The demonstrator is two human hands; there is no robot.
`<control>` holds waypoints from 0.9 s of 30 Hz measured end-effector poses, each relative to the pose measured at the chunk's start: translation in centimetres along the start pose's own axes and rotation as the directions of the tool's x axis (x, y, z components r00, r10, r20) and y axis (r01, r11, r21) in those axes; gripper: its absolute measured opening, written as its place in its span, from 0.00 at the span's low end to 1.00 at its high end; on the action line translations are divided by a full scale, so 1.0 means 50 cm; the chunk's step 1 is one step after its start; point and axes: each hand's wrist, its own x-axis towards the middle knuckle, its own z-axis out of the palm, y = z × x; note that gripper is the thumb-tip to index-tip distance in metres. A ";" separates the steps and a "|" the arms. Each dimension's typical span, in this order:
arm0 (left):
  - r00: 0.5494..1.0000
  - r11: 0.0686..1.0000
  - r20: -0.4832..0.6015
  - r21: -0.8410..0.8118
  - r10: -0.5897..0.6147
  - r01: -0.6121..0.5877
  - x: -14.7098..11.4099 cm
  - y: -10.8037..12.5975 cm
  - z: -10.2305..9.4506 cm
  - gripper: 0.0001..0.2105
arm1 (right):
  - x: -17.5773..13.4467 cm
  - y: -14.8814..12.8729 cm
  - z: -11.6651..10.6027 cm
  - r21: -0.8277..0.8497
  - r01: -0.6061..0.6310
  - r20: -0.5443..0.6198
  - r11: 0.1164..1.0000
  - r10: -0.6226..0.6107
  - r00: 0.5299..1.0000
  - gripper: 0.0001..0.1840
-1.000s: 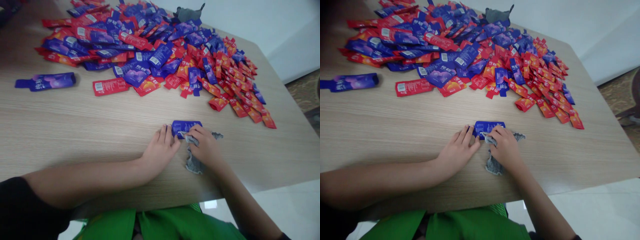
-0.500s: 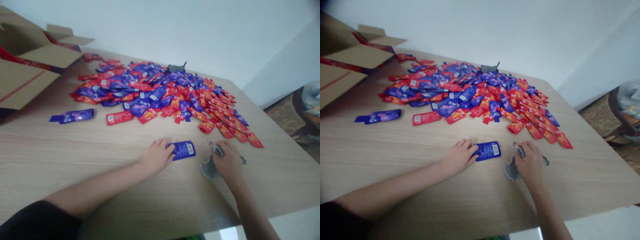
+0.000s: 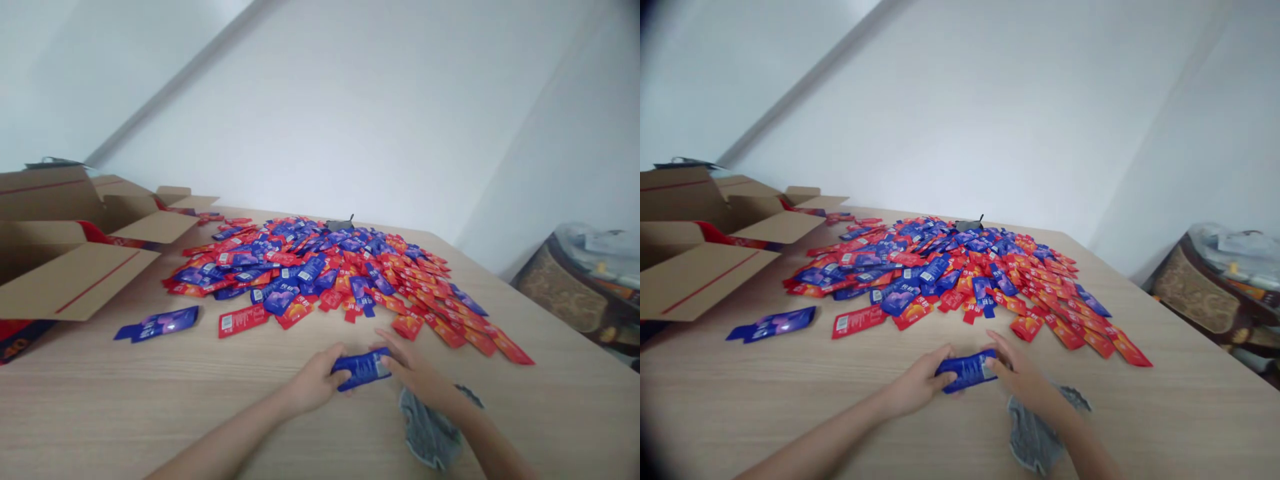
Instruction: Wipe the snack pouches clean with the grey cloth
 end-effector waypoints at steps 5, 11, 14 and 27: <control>0.996 0.943 -0.061 -0.322 0.067 -0.083 0.008 0.023 -0.063 0.11 | 0.052 -0.094 -0.012 0.069 0.094 0.080 0.993 -0.100 0.992 0.17; 0.993 0.933 -0.089 -0.344 0.074 -0.100 0.015 0.011 -0.144 0.18 | 0.126 -0.153 -0.011 -0.144 0.188 0.053 0.972 -0.183 0.982 0.18; 0.989 0.931 -0.118 -0.343 0.087 -0.123 0.038 -0.007 -0.179 0.19 | 0.180 -0.158 -0.005 -0.197 0.243 0.011 0.950 -0.246 0.969 0.20; 0.896 0.965 -0.377 0.198 0.235 -0.170 0.300 -0.049 -0.409 0.08 | 0.509 -0.135 -0.024 0.059 0.366 -0.038 0.929 -0.365 0.930 0.12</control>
